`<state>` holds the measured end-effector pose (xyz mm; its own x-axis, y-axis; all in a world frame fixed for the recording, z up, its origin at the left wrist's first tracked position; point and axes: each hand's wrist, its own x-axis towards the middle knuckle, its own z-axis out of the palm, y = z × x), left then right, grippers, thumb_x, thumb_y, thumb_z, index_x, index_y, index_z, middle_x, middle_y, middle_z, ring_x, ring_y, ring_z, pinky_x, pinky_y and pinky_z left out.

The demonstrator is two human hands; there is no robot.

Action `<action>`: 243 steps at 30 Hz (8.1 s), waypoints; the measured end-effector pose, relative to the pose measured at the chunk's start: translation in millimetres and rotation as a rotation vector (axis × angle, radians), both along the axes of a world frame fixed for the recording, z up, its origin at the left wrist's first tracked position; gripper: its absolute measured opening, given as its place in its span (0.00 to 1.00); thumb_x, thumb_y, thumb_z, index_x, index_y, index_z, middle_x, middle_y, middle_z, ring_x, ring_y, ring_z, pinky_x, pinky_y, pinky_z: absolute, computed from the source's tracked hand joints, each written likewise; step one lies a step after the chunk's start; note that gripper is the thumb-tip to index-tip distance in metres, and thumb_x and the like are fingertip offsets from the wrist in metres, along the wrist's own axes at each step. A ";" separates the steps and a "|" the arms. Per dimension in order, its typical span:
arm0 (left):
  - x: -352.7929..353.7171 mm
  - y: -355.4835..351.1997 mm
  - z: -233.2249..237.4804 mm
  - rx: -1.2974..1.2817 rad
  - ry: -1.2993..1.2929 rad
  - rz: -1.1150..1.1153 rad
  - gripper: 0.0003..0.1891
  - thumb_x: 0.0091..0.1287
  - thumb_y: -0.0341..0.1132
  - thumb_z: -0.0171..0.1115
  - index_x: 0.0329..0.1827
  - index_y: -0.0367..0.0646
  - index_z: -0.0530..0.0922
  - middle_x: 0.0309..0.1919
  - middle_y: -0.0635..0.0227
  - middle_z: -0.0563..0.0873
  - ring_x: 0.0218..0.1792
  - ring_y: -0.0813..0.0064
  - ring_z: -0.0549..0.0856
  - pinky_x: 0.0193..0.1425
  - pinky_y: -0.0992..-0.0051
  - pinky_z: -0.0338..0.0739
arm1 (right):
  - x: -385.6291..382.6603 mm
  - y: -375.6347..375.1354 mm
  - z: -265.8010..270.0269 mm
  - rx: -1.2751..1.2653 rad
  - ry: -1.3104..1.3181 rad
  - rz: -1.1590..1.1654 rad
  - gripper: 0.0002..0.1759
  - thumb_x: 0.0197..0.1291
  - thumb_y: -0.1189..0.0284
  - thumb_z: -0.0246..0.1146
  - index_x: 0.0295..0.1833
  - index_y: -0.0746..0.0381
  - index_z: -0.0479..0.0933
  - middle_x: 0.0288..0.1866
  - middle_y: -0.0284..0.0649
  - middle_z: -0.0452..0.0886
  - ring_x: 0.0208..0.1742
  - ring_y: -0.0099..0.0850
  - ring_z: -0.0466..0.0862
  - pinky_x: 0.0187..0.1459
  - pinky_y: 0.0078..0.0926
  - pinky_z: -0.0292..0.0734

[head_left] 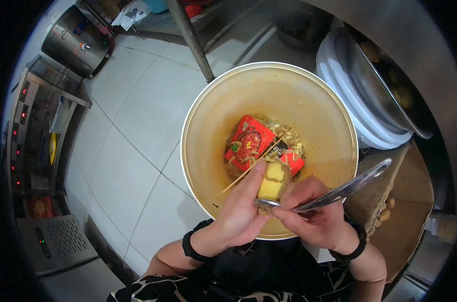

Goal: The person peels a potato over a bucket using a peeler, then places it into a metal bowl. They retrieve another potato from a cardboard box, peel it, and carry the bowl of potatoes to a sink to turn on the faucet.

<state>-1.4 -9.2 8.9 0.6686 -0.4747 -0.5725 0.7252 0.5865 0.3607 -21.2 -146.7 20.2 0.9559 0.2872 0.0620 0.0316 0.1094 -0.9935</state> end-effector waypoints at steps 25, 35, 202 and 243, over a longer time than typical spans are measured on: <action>1.2 7.1 -2.8 -0.045 -0.073 -0.082 0.14 0.67 0.48 0.36 0.43 0.49 0.65 0.32 0.72 0.73 0.30 0.81 0.74 0.28 0.82 0.67 | 27.2 -25.4 -14.5 -0.447 -0.012 -0.290 0.04 0.54 0.76 0.57 0.32 0.61 0.67 0.21 0.26 0.69 0.21 0.12 0.67 0.21 0.10 0.61; -1.5 5.3 -7.7 0.068 -0.162 -0.103 0.18 0.66 0.52 0.35 0.48 0.51 0.63 0.34 0.71 0.73 0.30 0.81 0.73 0.27 0.84 0.66 | 26.5 -26.0 -6.0 -0.055 0.139 -0.269 0.05 0.56 0.74 0.56 0.35 0.62 0.67 0.22 0.32 0.73 0.20 0.15 0.71 0.18 0.09 0.63; -0.7 7.0 -13.1 0.008 -0.109 0.041 0.16 0.65 0.43 0.44 0.49 0.43 0.67 0.42 0.68 0.76 0.45 0.76 0.75 0.50 0.77 0.69 | 14.0 -15.5 -0.7 0.173 -0.031 -0.287 0.05 0.55 0.80 0.53 0.37 0.64 0.64 0.27 0.34 0.71 0.27 0.20 0.71 0.29 0.16 0.68; -3.0 7.4 -7.0 -0.080 -0.162 0.068 0.17 0.65 0.44 0.44 0.49 0.39 0.66 0.43 0.67 0.75 0.44 0.78 0.75 0.50 0.76 0.68 | 21.8 -17.9 -10.2 -0.137 0.103 -0.208 0.03 0.55 0.79 0.54 0.35 0.64 0.68 0.25 0.31 0.71 0.24 0.17 0.70 0.27 0.13 0.66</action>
<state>-4.3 -1.8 1.8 0.7810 -0.4649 -0.4170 0.6192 0.6634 0.4200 0.5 -164.6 10.0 0.9944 0.0835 -0.0645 -0.0627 -0.0244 -0.9977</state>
